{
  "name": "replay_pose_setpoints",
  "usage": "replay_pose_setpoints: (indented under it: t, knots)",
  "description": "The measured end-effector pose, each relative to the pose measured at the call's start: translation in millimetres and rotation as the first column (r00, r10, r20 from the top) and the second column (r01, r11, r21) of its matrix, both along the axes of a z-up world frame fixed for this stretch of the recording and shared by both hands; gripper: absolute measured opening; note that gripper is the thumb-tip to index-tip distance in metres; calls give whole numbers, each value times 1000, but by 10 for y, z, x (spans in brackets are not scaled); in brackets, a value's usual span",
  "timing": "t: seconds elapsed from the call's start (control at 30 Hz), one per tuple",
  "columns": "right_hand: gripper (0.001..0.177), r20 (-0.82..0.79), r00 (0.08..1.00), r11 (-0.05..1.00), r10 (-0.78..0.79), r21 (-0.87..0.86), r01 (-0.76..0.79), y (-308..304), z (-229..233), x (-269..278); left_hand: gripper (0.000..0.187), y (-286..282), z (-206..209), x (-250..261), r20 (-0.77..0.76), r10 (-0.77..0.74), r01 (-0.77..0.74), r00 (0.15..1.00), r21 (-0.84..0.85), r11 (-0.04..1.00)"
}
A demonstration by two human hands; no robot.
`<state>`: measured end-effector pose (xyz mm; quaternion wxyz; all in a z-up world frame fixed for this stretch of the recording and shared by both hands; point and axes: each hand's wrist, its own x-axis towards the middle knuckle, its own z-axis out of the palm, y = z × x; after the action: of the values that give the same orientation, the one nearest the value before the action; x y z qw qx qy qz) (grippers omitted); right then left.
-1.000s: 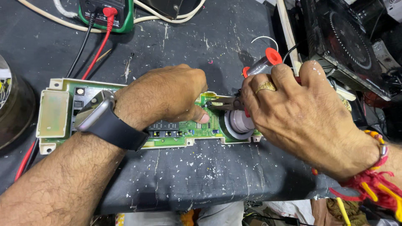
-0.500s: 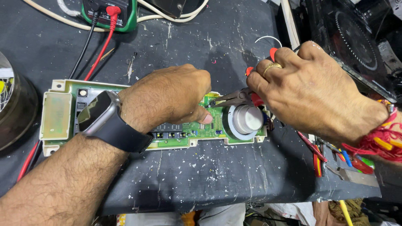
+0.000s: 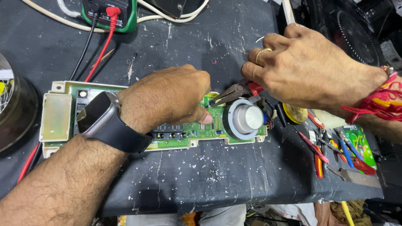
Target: The person repairs a circuit board inside a white plastic housing. They use a red-handled tool to scrape a green component, then use pliers to remove a small part. Finally, they use a soldering iron to work on the same green component.
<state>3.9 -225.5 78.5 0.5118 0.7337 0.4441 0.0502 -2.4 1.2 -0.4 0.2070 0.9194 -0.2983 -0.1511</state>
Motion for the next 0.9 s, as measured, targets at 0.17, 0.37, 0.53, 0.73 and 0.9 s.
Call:
replay_pose_setpoints:
  t: [0.17, 0.37, 0.53, 0.73, 0.9]
  knots:
    - [43, -34, 999, 1000, -5, 4, 6, 17, 9, 77, 45, 0, 3, 6, 21, 0, 0, 1000, -5, 1000]
    - [34, -58, 998, 999, -10, 46, 12, 1, -4, 116, 43, 1, 20, 10, -28, 6, -6, 1000, 20, 1000]
    - [34, -30, 999, 999, -23, 22, 24, -36, -37, 108, 45, -5, 33, 24, -20, 4, -3, 1000, 12, 1000]
    - [36, 12, 998, 989, 59, 135, -60, -61, -71, -44, 46, -14, 0, 41, -105, 59, -59, 993, -3, 998]
    - [31, 79, 996, 981, -48, 189, 32, -58, -135, -269, 44, -2, -31, 98, -96, 4, -6, 995, -24, 1000]
